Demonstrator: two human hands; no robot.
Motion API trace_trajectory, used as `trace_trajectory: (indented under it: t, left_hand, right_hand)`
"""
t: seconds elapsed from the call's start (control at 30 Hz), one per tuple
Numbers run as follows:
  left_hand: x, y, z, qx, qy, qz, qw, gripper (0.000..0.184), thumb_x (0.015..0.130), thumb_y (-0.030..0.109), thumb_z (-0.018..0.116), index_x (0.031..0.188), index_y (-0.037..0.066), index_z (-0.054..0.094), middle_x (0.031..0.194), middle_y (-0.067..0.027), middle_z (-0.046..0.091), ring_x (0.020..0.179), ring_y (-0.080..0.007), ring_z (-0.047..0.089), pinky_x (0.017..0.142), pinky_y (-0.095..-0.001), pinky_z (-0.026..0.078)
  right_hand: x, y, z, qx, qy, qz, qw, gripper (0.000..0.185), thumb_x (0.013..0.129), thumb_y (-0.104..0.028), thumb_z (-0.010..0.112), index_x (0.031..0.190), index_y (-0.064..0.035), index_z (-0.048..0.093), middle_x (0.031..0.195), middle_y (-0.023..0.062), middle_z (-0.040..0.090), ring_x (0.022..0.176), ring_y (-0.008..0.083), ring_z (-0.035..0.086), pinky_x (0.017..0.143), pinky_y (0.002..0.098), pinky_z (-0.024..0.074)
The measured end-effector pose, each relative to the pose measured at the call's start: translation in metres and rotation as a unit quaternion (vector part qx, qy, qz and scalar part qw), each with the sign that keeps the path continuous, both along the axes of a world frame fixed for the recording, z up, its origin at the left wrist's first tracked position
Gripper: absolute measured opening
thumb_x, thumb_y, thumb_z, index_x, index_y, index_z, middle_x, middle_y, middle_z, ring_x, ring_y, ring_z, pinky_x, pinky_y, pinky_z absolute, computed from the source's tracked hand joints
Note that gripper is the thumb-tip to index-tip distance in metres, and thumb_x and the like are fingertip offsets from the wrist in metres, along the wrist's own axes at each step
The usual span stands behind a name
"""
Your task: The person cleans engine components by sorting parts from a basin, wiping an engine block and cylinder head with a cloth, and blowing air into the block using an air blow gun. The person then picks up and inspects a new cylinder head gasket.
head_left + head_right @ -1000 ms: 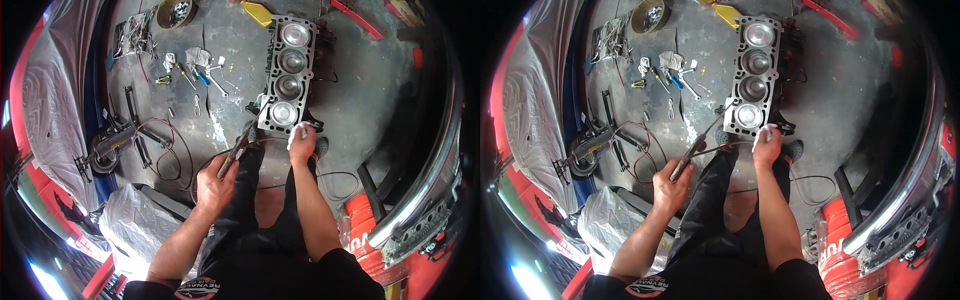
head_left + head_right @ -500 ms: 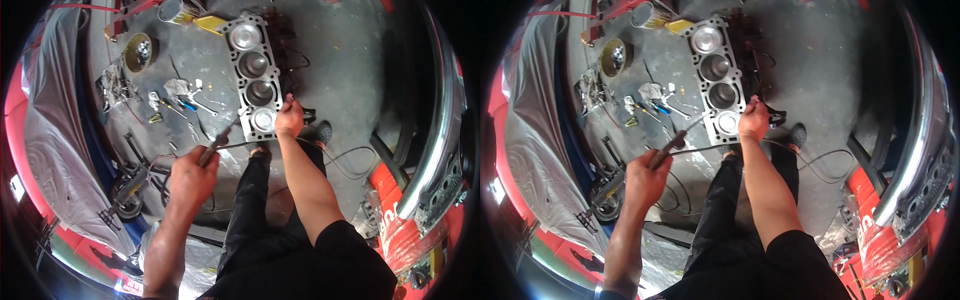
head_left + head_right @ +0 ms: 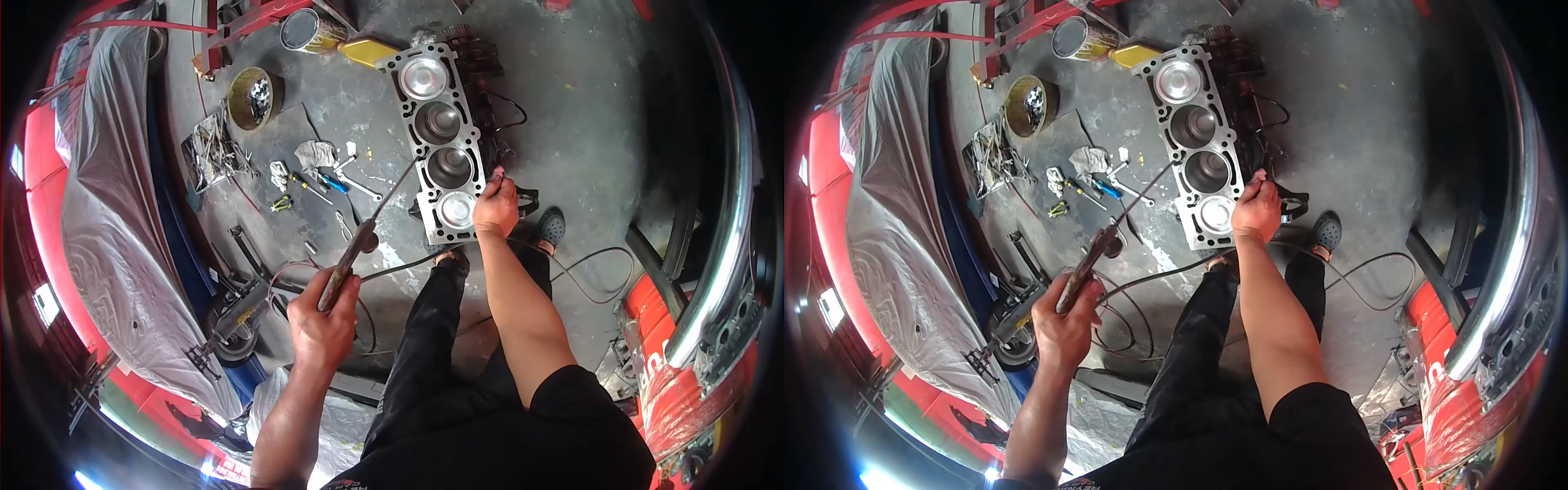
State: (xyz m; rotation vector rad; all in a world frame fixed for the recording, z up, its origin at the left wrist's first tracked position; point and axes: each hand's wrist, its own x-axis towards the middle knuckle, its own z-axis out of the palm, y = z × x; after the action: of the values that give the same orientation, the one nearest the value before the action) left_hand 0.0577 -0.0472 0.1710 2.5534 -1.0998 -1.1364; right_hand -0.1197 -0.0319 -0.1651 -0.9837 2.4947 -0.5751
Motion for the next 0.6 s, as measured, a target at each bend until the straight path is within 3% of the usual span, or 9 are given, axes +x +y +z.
trace_trajectory:
  t: [0.07,0.13,0.2,0.43,0.5,0.6]
  left_hand:
    - [0.005,-0.001,-0.012,-0.012,-0.013,-0.084,0.996,0.02,0.092,0.016,0.071,0.098,-0.002,0.068,0.071,-0.0027,0.062,0.056,-0.0085,0.056,0.049,-0.0255,0.046]
    - [0.002,-0.004,-0.016,-0.01,-0.035,-0.093,0.995,0.021,0.093,0.018,0.071,0.097,-0.002,0.068,0.068,-0.0013,0.061,0.056,-0.0078,0.054,0.049,-0.0257,0.044]
    - [-0.002,-0.01,-0.013,-0.005,-0.043,-0.1,0.994,0.02,0.091,0.019,0.072,0.1,0.001,0.068,0.061,-0.0089,0.057,0.057,-0.0091,0.048,0.054,-0.0301,0.043]
    - [0.003,-0.021,-0.012,-0.009,-0.043,-0.134,0.99,0.02,0.091,0.018,0.072,0.098,0.0,0.068,0.061,-0.0108,0.058,0.055,-0.01,0.049,0.054,-0.0308,0.043]
    - [-0.003,-0.029,-0.012,-0.027,-0.067,-0.166,0.983,0.02,0.091,0.019,0.072,0.092,-0.001,0.069,0.064,-0.0038,0.061,0.059,-0.0086,0.05,0.056,-0.0292,0.043]
    - [-0.012,-0.036,-0.02,-0.016,-0.086,-0.206,0.975,0.02,0.09,0.019,0.072,0.092,-0.001,0.069,0.064,-0.0041,0.062,0.059,-0.0096,0.05,0.056,-0.0301,0.043]
  right_hand:
    - [0.001,-0.001,0.0,-0.011,0.007,-0.005,1.0,0.027,0.098,-0.031,0.053,0.093,-0.0054,0.06,0.094,0.0149,0.068,0.087,0.0407,0.063,0.073,0.0527,0.052]
    - [0.0,0.0,0.001,-0.001,0.007,-0.004,1.0,0.027,0.098,-0.031,0.052,0.093,-0.0056,0.06,0.094,0.0149,0.068,0.088,0.0409,0.063,0.073,0.0527,0.052]
    - [-0.001,0.0,0.0,0.0,0.006,-0.004,1.0,0.027,0.098,-0.031,0.052,0.093,-0.0058,0.06,0.094,0.0149,0.068,0.088,0.0409,0.063,0.073,0.0527,0.052]
    - [0.0,0.0,0.0,0.003,0.003,-0.005,1.0,0.026,0.098,-0.031,0.053,0.094,-0.0063,0.06,0.093,0.0142,0.068,0.087,0.0404,0.063,0.074,0.0521,0.0518]
    - [0.001,0.0,0.001,0.003,0.005,-0.008,1.0,0.026,0.098,-0.031,0.053,0.094,-0.0066,0.061,0.093,0.0139,0.068,0.087,0.04,0.063,0.074,0.0519,0.0516]
    - [0.002,0.002,-0.002,-0.024,0.032,0.0,0.999,0.022,0.097,-0.028,0.054,0.099,-0.0081,0.063,0.091,0.0133,0.067,0.085,0.0388,0.063,0.072,0.052,0.0513]
